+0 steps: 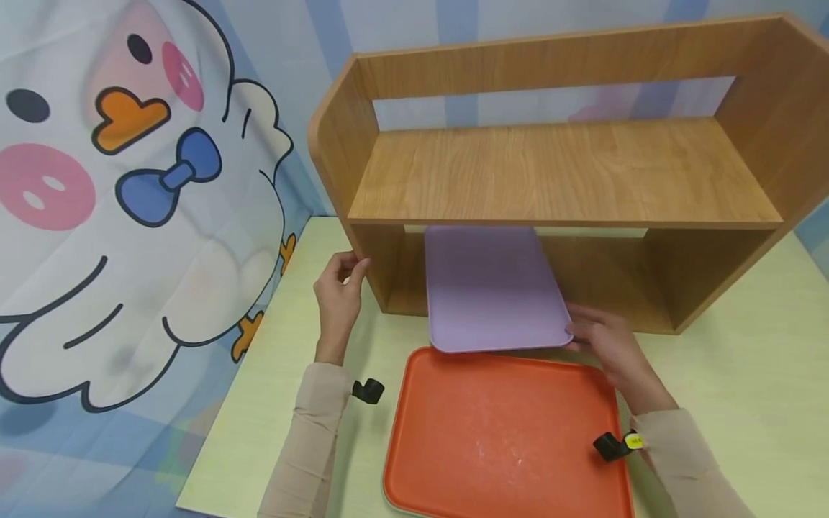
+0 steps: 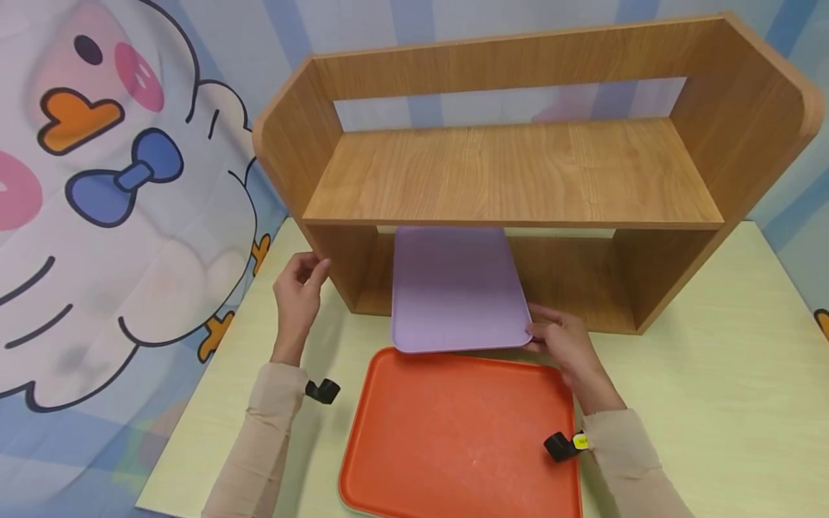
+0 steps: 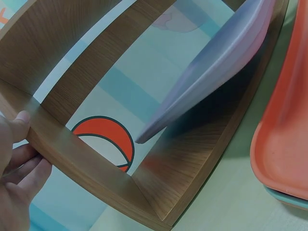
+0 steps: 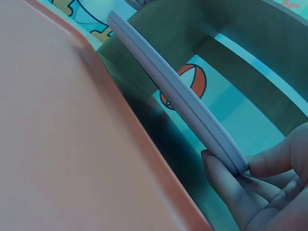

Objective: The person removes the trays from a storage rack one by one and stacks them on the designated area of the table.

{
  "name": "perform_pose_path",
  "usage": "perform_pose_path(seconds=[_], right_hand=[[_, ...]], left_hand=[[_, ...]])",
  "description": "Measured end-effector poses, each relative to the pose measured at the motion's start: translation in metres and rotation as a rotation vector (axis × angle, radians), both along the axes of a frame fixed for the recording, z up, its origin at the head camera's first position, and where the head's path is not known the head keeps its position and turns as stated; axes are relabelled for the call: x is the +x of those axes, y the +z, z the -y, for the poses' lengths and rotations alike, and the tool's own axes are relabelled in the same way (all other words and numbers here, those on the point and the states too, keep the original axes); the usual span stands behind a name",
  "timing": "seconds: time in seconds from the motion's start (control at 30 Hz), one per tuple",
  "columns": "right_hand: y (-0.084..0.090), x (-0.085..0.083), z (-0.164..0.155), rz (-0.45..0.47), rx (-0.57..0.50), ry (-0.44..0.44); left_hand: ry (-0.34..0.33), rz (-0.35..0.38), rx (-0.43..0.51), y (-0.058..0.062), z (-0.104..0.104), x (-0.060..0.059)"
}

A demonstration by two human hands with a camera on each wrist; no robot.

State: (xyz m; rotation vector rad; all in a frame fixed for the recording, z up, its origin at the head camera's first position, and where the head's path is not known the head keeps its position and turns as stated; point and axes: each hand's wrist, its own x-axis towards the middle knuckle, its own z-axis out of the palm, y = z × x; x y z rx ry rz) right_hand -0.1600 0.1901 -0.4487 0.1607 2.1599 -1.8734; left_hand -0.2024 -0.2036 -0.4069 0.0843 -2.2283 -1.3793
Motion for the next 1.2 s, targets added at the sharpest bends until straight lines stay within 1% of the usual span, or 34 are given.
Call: perform_pose_path(seconds=[0.23, 0.53, 0.9, 1.0, 1.13, 1.2], right_hand=[[0.002, 0.007, -0.015, -0.047, 0.017, -0.010], [0.001, 0.013, -0.023, -0.076, -0.011, -0.003], [0.001, 0.021, -0.036, -0.089, 0.091, 0.032], [0.001, 0.022, -0.039, -0.086, 0.152, 0.051], [0.002, 0.024, -0.043, -0.082, 0.201, 0.070], [0.002, 0.024, -0.044, -0.081, 0.204, 0.073]], left_hand=[[0.004, -0.002, -0.005, 0.000, 0.001, 0.000], [0.003, 0.000, 0.001, 0.000, 0.001, 0.000], [0.001, -0.008, -0.002, 0.000, 0.000, 0.000], [-0.003, -0.005, -0.006, -0.001, 0.000, 0.000], [0.000, -0.002, -0.013, -0.002, 0.000, 0.000], [0.003, -0.005, -0.013, -0.002, 0.000, -0.001]])
